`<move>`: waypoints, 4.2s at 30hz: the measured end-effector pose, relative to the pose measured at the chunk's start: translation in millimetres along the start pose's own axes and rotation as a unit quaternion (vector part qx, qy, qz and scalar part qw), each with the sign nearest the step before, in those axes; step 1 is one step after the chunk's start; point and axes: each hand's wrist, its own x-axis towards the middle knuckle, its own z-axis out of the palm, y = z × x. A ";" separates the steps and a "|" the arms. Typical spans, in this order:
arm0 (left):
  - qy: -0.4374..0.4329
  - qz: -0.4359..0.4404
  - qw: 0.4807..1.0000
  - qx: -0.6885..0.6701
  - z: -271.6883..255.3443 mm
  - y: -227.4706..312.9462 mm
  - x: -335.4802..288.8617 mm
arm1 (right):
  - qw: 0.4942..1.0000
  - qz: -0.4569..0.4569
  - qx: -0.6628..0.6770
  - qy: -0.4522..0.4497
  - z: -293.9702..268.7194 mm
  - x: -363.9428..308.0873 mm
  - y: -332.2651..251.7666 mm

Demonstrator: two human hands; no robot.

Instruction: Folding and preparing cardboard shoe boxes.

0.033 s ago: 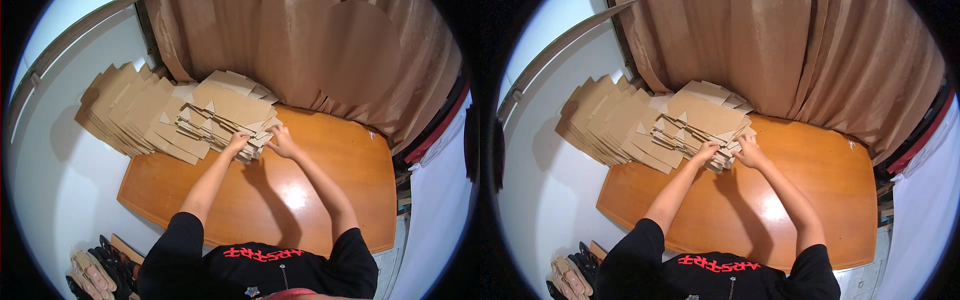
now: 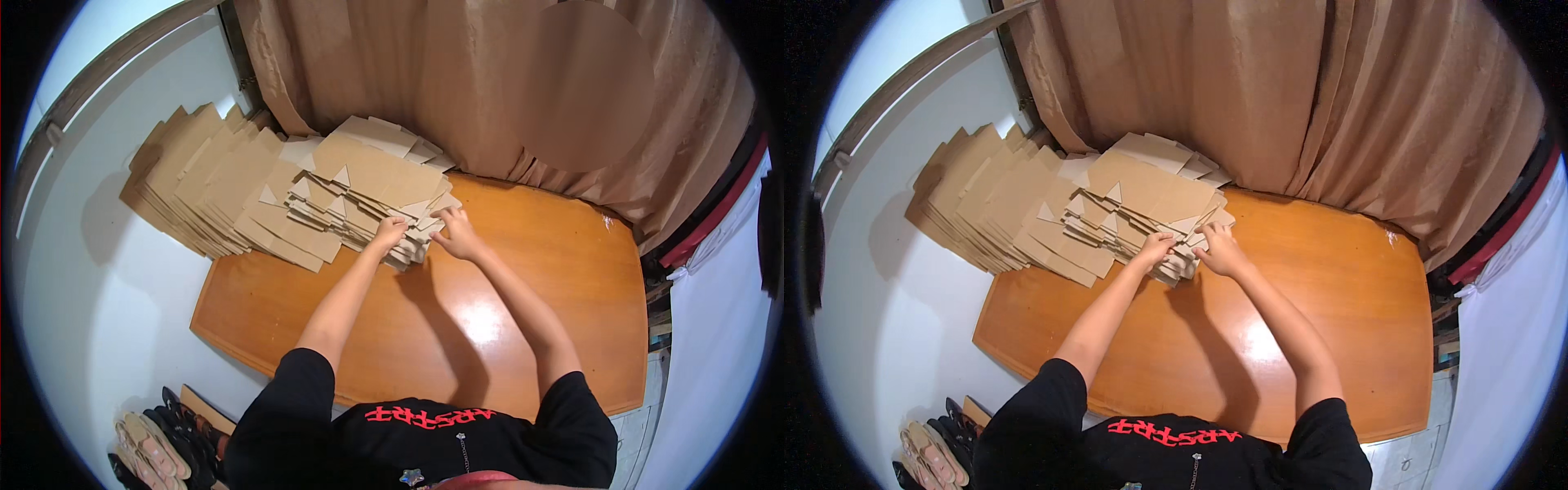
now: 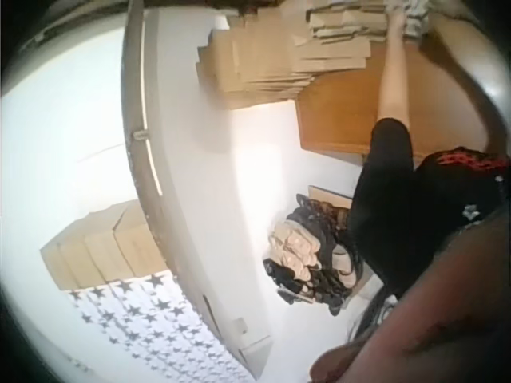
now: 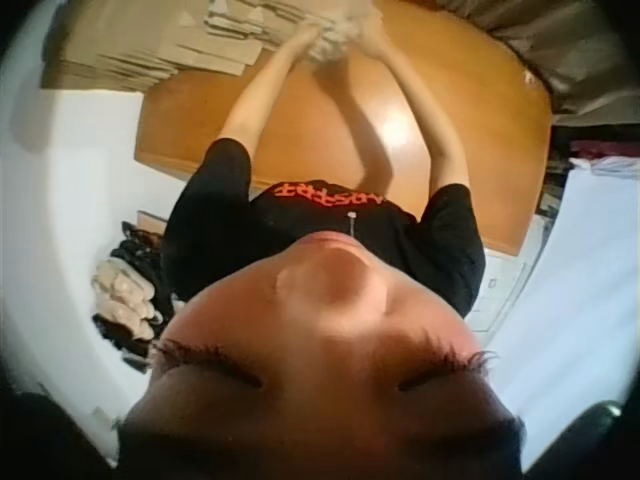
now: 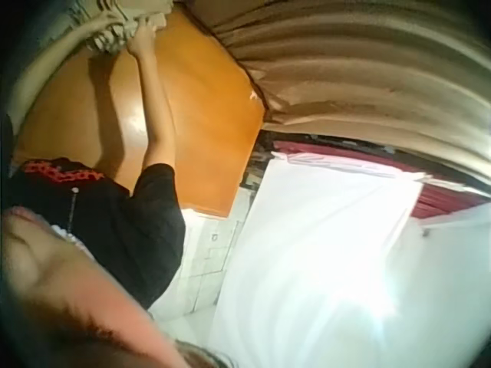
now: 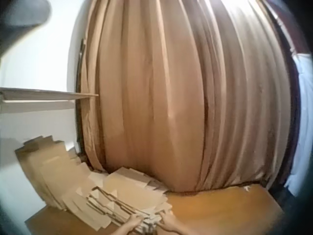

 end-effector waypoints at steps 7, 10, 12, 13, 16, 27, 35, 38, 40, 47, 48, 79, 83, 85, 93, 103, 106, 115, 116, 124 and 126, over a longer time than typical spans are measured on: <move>0.038 -0.034 0.997 -0.057 7.2 -2.2 18.3 | 0.996 0.057 -0.020 0.060 73.7 50.6 30.0; 0.049 -0.059 0.991 -0.109 9.5 -2.3 16.9 | 0.985 0.033 -0.143 0.088 85.3 61.4 33.9; 0.051 -0.060 0.990 -0.113 9.8 -2.0 17.9 | 0.974 -0.007 -0.206 0.097 91.7 67.3 40.6; 0.050 -0.060 0.990 -0.116 10.1 -2.1 18.0 | 0.956 -0.045 -0.271 0.107 94.2 68.8 46.9; 0.038 -0.063 0.991 -0.116 9.8 -0.2 15.9 | 0.932 -0.128 -0.299 0.159 95.1 71.8 59.7; 0.065 0.002 0.966 -0.248 5.5 15.9 -47.4 | 0.923 -0.227 -0.136 0.279 61.6 10.7 -18.5; -0.044 0.067 0.914 -0.398 5.0 -2.2 -120.9 | 0.963 -0.159 0.009 0.218 58.0 -66.4 -72.6; -0.056 0.102 0.944 -0.309 10.1 -6.1 -140.0 | 0.968 0.012 0.167 0.186 56.1 -75.4 -82.2; -0.057 0.087 0.956 -0.275 20.3 1.7 -156.9 | 0.971 0.050 0.139 0.185 50.7 -75.2 -84.3; -0.081 0.142 0.985 -0.047 29.6 -34.3 -169.3 | 0.958 0.173 0.159 0.167 35.1 -85.4 -103.8; -0.080 0.192 0.978 0.019 32.4 -40.1 -169.3 | 0.949 0.165 0.183 0.195 43.1 -85.9 -93.4; -0.143 0.113 0.983 0.027 36.8 -34.9 -218.6 | 0.769 0.497 0.197 0.350 -12.0 -304.2 58.5; -0.130 0.050 0.990 -0.030 12.6 -44.6 -218.7 | 0.763 0.513 0.347 0.185 -36.6 -281.4 58.1; -0.062 0.062 0.996 0.018 5.8 -45.7 -223.6 | 0.767 0.487 0.378 0.179 -33.3 -272.5 56.8; 0.110 0.153 0.970 0.154 -1.6 -69.1 -219.0 | 0.794 0.470 0.384 0.047 10.9 -246.0 90.8; 0.208 0.126 0.867 0.434 13.6 -61.0 -241.3 | 0.733 0.465 0.494 0.052 29.9 -277.7 83.6; 0.106 0.061 0.858 0.499 15.9 -59.1 -245.1 | 0.750 0.462 0.470 0.061 41.0 -293.4 83.0; -0.060 -0.006 0.901 0.429 25.2 -54.5 -257.1 | 0.712 0.506 0.471 0.124 43.0 -316.5 53.7; -0.059 -0.006 0.901 0.429 24.0 -57.8 -256.9 | 0.695 0.514 0.479 0.152 41.2 -316.6 48.5; -0.046 0.073 0.915 0.395 26.7 -68.2 -257.1 | 0.641 0.588 0.302 0.389 51.6 -309.8 34.9; -0.053 0.072 0.901 0.425 29.1 -60.3 -260.8 | 0.628 0.609 0.084 0.478 50.6 -305.9 31.3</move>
